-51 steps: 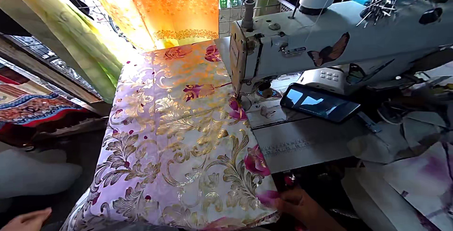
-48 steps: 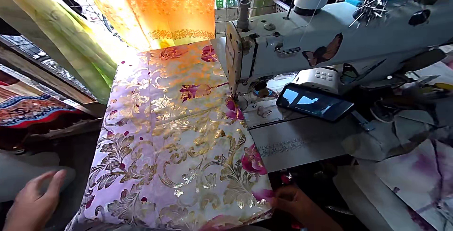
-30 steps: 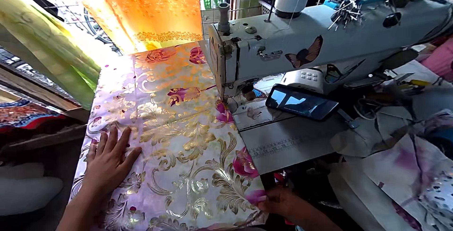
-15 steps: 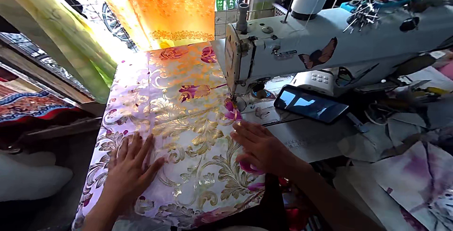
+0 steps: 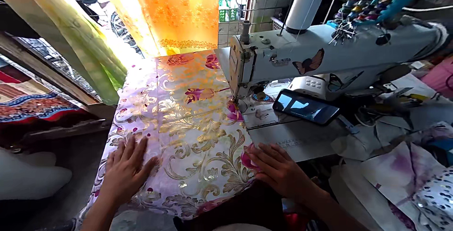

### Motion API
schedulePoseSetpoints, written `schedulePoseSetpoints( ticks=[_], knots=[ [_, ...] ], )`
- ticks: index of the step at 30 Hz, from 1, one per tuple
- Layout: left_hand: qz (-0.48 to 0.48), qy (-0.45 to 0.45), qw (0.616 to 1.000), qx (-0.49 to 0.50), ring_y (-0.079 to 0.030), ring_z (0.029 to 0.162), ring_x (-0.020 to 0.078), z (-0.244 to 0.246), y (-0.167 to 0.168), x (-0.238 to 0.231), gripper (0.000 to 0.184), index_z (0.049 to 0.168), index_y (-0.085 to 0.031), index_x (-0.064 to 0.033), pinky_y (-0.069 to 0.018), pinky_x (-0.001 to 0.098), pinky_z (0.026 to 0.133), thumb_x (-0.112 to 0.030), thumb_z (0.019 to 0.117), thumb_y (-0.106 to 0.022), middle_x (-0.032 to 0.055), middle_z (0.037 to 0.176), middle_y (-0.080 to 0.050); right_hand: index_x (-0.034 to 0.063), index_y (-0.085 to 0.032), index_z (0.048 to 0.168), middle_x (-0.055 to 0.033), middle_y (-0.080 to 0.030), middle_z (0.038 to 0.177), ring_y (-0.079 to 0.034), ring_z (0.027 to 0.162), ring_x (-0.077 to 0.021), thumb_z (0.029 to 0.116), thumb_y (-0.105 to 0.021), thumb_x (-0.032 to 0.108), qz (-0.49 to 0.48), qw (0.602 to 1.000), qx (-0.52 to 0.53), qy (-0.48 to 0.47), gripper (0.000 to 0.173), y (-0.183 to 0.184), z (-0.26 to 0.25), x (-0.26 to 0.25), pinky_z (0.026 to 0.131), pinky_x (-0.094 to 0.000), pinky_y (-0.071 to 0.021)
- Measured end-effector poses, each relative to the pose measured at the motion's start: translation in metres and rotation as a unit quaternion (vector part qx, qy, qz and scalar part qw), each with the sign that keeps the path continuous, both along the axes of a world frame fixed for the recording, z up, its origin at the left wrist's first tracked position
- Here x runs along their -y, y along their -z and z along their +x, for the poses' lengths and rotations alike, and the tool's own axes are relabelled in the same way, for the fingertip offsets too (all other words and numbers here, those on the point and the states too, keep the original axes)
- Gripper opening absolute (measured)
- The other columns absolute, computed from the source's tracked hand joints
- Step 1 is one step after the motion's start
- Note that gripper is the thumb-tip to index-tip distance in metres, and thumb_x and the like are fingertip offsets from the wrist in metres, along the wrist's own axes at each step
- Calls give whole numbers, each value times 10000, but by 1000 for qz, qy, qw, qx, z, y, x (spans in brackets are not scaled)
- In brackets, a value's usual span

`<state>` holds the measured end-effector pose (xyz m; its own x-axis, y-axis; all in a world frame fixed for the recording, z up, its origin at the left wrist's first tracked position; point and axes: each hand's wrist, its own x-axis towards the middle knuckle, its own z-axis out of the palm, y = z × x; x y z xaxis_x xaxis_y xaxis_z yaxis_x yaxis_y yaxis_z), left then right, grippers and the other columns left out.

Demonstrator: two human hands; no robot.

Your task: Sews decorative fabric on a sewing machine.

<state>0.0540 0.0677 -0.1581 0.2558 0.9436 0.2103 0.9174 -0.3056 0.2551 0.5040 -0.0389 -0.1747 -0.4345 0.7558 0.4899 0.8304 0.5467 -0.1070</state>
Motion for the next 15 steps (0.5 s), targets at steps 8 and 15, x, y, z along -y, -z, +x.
schedulePoseSetpoints(
  ticks=[8, 15],
  knots=[
    [14, -21, 1000, -13, -284, 1500, 497, -16, 6, -2, 931, 1570, -443, -175, -156, 765, 1138, -820, 923, -262, 200, 1627, -359, 198, -704, 1283, 3, -656, 1382, -542, 1350, -213, 1087, -429, 453, 27, 999, -42, -2, 423, 8, 0, 2, 1154, -433, -373],
    [17, -20, 999, -23, -252, 1491, 547, -16, 4, -6, 937, 1574, -437, -186, -116, 815, 1106, -827, 918, -245, 206, 1625, -360, 222, -691, 1251, 28, -661, 1362, -515, 1365, -188, 1090, -461, 397, 38, 997, -68, 9, 330, 13, -3, 1, 1171, -408, -333]
  ],
)
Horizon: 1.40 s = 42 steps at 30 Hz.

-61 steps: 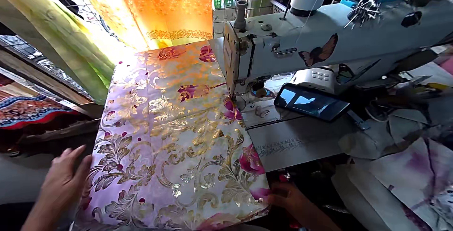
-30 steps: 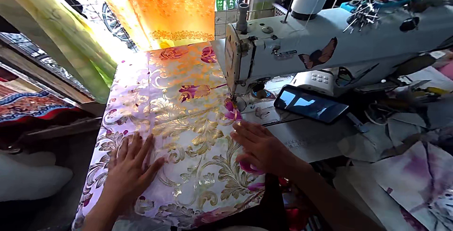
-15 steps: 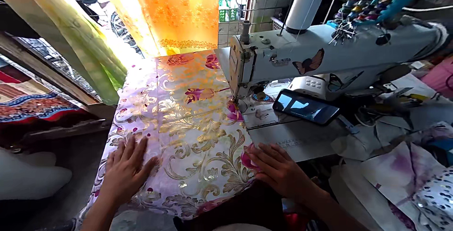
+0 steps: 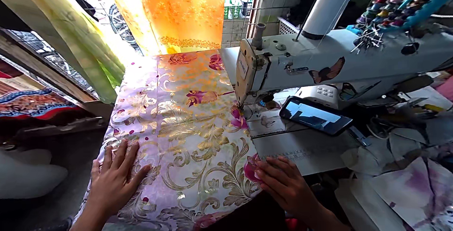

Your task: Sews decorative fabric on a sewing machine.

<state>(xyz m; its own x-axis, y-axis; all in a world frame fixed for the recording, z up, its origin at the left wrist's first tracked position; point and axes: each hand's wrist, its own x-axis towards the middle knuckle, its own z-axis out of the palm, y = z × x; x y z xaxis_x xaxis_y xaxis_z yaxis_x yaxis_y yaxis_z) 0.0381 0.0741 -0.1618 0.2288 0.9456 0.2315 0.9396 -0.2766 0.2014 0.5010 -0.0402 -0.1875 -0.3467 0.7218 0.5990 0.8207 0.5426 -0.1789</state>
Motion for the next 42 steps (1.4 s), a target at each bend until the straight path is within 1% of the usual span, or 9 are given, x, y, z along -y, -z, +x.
schedulePoseSetpoints(
  ticks=[3, 9, 13, 19, 27, 31, 33, 38, 42],
  knots=[
    [6, -1, 1000, 5, -257, 1488, 550, -3, 3, 0, 936, 1573, -441, -195, -124, 816, 1104, -833, 911, -264, 219, 1620, -362, 220, -694, 1241, 22, -662, 1359, -511, 1367, -194, 1086, -475, 392, 1, 1000, 0, -2, 318, 1, -1, 0, 1175, -411, -329],
    [-3, -2, 1000, 9, -257, 1484, 556, -12, 1, 0, 948, 1575, -422, -155, -178, 771, 1121, -822, 911, -311, 322, 1607, -302, 220, -698, 1218, 2, -663, 1339, -542, 1330, -197, 1078, -508, 365, 1, 1000, -16, -2, 277, -1, -1, 4, 1156, -414, -372],
    [-16, -13, 1000, 5, -221, 1488, 574, -13, -1, -2, 975, 1583, -406, -152, -150, 778, 1126, -839, 898, -313, 327, 1619, -269, 237, -687, 1219, 26, -650, 1354, -516, 1354, -180, 1080, -503, 364, 0, 1000, -16, -6, 264, -1, 0, 2, 1180, -404, -340],
    [-24, -19, 1000, 2, -212, 1499, 558, -14, -1, -1, 981, 1587, -402, -166, -156, 768, 1129, -853, 893, -308, 310, 1625, -274, 232, -690, 1213, 20, -648, 1362, -520, 1349, -188, 1083, -493, 364, -11, 1000, -12, -2, 270, -1, 0, 4, 1172, -410, -344],
    [-3, -21, 1000, 9, -228, 1494, 557, -11, 2, -12, 972, 1581, -415, -197, -168, 772, 1122, -864, 885, -290, 307, 1614, -303, 225, -703, 1226, 17, -657, 1352, -564, 1271, -176, 1086, -447, 434, -27, 1000, 3, 13, 358, -8, -1, -4, 1133, -397, -357],
    [3, -19, 1000, 9, -233, 1490, 562, -11, 3, -24, 977, 1572, -432, -183, -174, 777, 1118, -861, 884, -285, 309, 1608, -314, 223, -705, 1222, 16, -654, 1352, -563, 1267, -195, 1069, -411, 536, -28, 999, 10, 20, 455, -11, -2, -11, 1133, -429, -361],
    [0, -21, 1000, 7, -237, 1494, 550, -13, 3, -30, 956, 1575, -429, -205, -182, 769, 1123, -854, 887, -290, 295, 1618, -307, 230, -706, 1229, 18, -651, 1366, -554, 1291, -214, 1063, -395, 564, -31, 999, 15, 24, 486, -12, -2, -14, 1136, -449, -359],
    [-9, -17, 1000, 2, -242, 1494, 546, -12, 1, -44, 970, 1578, -423, -196, -180, 775, 1120, -859, 883, -284, 293, 1621, -301, 230, -711, 1231, 7, -658, 1374, -547, 1334, -269, 1059, -392, 574, -46, 998, 20, 31, 499, -15, -2, -21, 1133, -523, -371],
    [-15, -18, 1000, 2, -249, 1495, 535, -14, 1, -58, 987, 1575, -428, -195, -189, 773, 1114, -871, 872, -270, 285, 1624, -302, 232, -709, 1254, 17, -653, 1387, -532, 1357, -279, 1056, -375, 587, -53, 997, 36, 36, 526, -20, -4, -28, 1140, -550, -353]
  ],
)
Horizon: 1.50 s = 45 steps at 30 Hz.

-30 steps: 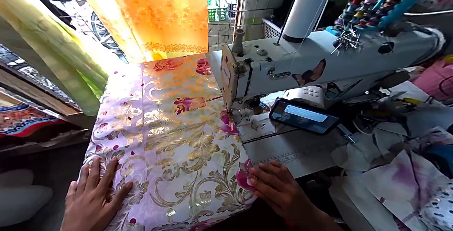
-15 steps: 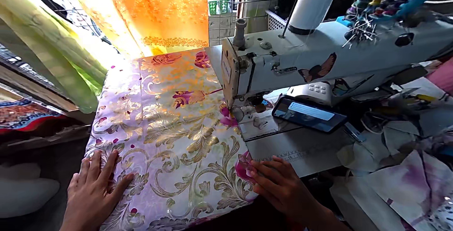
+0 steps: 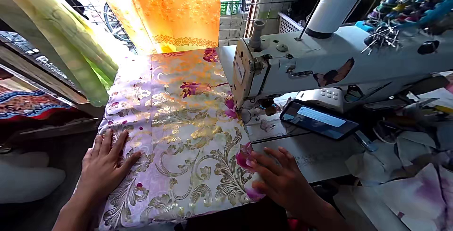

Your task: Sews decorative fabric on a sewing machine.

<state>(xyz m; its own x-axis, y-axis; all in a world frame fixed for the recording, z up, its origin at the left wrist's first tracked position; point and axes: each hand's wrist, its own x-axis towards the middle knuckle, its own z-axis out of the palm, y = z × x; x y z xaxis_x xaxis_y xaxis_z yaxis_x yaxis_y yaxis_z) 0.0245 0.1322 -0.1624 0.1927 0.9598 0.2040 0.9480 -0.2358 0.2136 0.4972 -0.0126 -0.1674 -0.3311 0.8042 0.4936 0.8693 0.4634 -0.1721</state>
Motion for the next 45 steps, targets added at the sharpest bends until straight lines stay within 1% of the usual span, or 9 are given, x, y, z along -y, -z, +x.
schedulePoseSetpoints(
  ticks=[27, 29, 32, 33, 35, 37, 39, 41, 45],
  knots=[
    [-26, 5, 1000, -1, -185, 1529, 498, -10, 2, -76, 999, 1606, -364, -250, -207, 766, 1117, -896, 848, -287, 249, 1657, -251, 167, -659, 1366, -25, -568, 1501, -456, 1429, -392, 1030, -477, 528, -105, 994, -18, 3, 526, -18, -8, -47, 1125, -717, -279],
    [-22, 7, 1000, 6, -195, 1531, 484, -13, 4, -78, 988, 1598, -383, -249, -209, 759, 1123, -891, 853, -288, 232, 1658, -263, 146, -689, 1321, -53, -608, 1453, -504, 1388, -391, 1031, -512, 471, -74, 996, -36, 15, 469, -16, -12, -39, 1110, -682, -342],
    [12, 18, 999, 32, -249, 1506, 506, -26, 4, -63, 878, 1533, -485, -152, -205, 762, 1139, -783, 951, -301, 234, 1613, -359, 129, -767, 1041, -37, -748, 1094, -689, 1054, -209, 1041, -547, 382, -31, 990, -133, 20, 336, -25, -19, 0, 899, -396, -557],
    [9, 12, 999, 41, -257, 1495, 526, -30, -1, -47, 839, 1517, -502, -119, -206, 762, 1141, -740, 979, -328, 251, 1600, -375, 115, -758, 927, -28, -744, 929, -706, 906, -147, 1041, -553, 375, -71, 980, -185, 9, 350, -30, -19, 21, 803, -313, -585],
    [-36, -8, 997, 64, -248, 1478, 570, -37, -16, -7, 776, 1511, -485, -42, -187, 756, 1154, -637, 1018, -418, 327, 1577, -356, 20, -751, 844, -90, -717, 773, -701, 720, -171, 1020, -603, 304, -232, 932, -277, -1, 366, -36, -19, 59, 670, -348, -584],
    [-80, -25, 993, 82, -250, 1468, 588, -38, -23, 29, 758, 1528, -430, 20, -176, 737, 1169, -557, 1036, -452, 376, 1564, -331, -57, -734, 1078, -178, -747, 930, -728, 802, -259, 1013, -630, 253, -398, 856, -328, 36, 333, -22, -22, 78, 763, -450, -592],
    [-91, -35, 992, 81, -236, 1477, 582, -32, -23, 52, 796, 1555, -364, 41, -170, 729, 1175, -550, 1031, -461, 371, 1581, -304, -67, -593, 1356, -222, -700, 1206, -708, 1056, -306, 995, -664, 243, -488, 782, -380, 75, 481, -2, -33, 77, 962, -470, -554],
    [-77, -44, 993, 80, -209, 1491, 574, -27, -17, 63, 827, 1566, -341, 45, -154, 726, 1179, -571, 1026, -454, 364, 1604, -261, -93, -551, 1365, -227, -671, 1260, -664, 1163, -270, 948, -722, 204, -481, 741, -455, 109, 541, 12, -53, 69, 1037, -410, -514],
    [-52, -48, 993, 91, -215, 1504, 543, -23, -8, 64, 810, 1577, -318, 42, -184, 652, 1214, -551, 1037, -430, 366, 1616, -222, -82, -625, 1221, -108, -712, 1130, -673, 1059, -71, 926, -715, 71, -439, 668, -595, 82, 344, 40, -83, 61, 964, -253, -545]
  ],
)
